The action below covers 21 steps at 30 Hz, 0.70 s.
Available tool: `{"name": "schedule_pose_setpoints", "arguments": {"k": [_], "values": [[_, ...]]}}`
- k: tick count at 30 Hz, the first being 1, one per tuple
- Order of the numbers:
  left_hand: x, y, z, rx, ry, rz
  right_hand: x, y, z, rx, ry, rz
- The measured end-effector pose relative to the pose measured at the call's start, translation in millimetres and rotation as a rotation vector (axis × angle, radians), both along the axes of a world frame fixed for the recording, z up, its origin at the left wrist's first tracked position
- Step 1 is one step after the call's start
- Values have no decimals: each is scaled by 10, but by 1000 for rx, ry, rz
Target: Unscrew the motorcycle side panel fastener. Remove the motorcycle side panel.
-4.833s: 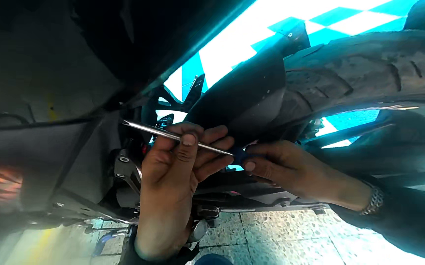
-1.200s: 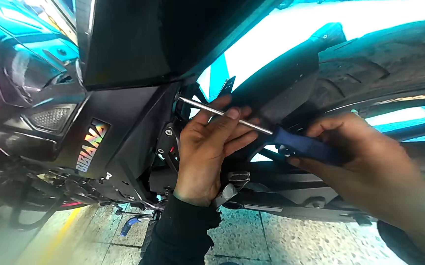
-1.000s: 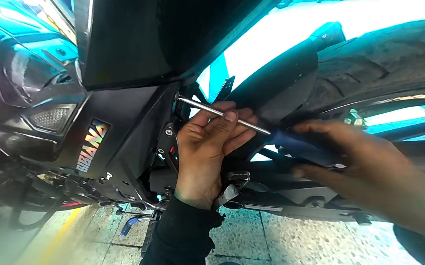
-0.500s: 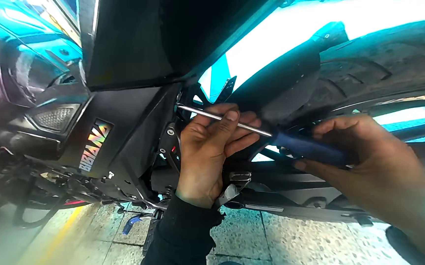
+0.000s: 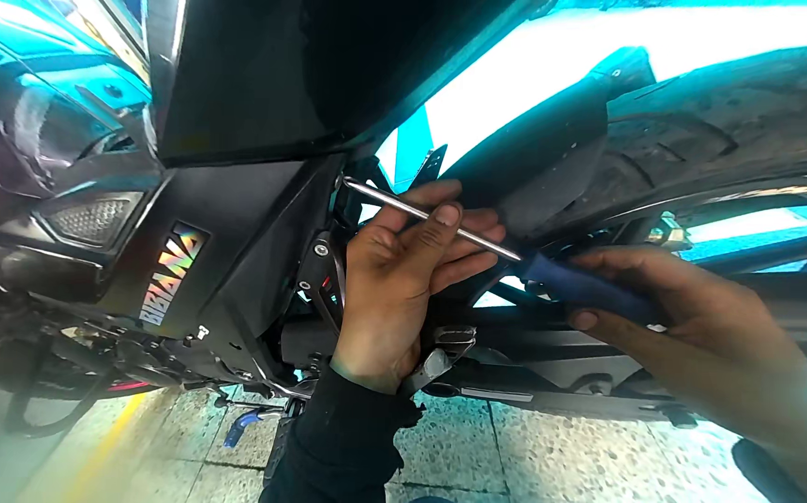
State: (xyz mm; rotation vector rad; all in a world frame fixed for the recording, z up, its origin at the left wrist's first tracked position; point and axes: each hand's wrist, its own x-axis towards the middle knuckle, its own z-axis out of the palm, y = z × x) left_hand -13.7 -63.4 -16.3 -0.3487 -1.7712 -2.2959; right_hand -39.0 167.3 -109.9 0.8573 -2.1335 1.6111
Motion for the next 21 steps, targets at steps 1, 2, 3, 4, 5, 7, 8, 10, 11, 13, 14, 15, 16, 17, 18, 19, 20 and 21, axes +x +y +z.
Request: {"name": "schedule_pose_setpoints", "arguments": {"k": [1, 2, 3, 4, 5, 7, 8, 10, 11, 13, 14, 15, 16, 17, 18, 19, 20, 21], "values": [[-3, -2, -1, 1, 1, -1, -9, 0, 5, -3, 1, 5], [-4, -4, -6, 4, 3, 2, -14, 2, 12, -1, 2, 13], [-3, -4, -11, 6, 5, 8, -12, 7, 19, 2, 4, 20], [-1, -5, -17, 11, 9, 12, -4, 11, 26, 3, 2, 24], [-2, -8, -23, 16, 15, 13, 3, 11, 35, 2, 0, 28], [-3, -16, -26, 16, 21, 14, 1, -2, 41, -4, -4, 22], [0, -17, -24, 14, 20, 16, -3, -9, 36, -5, -4, 16], [17, -16, -22, 11, 18, 20, -3, -3, 13, 19, 12, 9], [11, -15, -27, 27, 32, 25, -3, 8, 2, 40, 32, 12], [4, -15, -41, 47, 55, 33, -4, 36, -12, 51, 46, 29], [3, -18, -48, 51, 66, 35, -7, 60, -12, 41, 20, 57], [4, -24, -53, 55, 73, 34, -17, 85, -9, 17, -42, 101], [5, -30, -57, 55, 76, 34, -37, 114, 2, -28, -149, 164], [7, -34, -57, 60, 75, 31, -69, 147, 27, -82, -299, 248], [9, -36, -55, 64, 73, 27, -106, 185, 64, -115, -464, 326], [9, -35, -51, 69, 73, 20, -136, 215, 116, -119, -577, 376], [9, -33, -47, 73, 75, 11, -149, 225, 167, -118, -617, 384], [8, -31, -41, 76, 77, 2, -144, 219, 205, -106, -582, 351]]}}
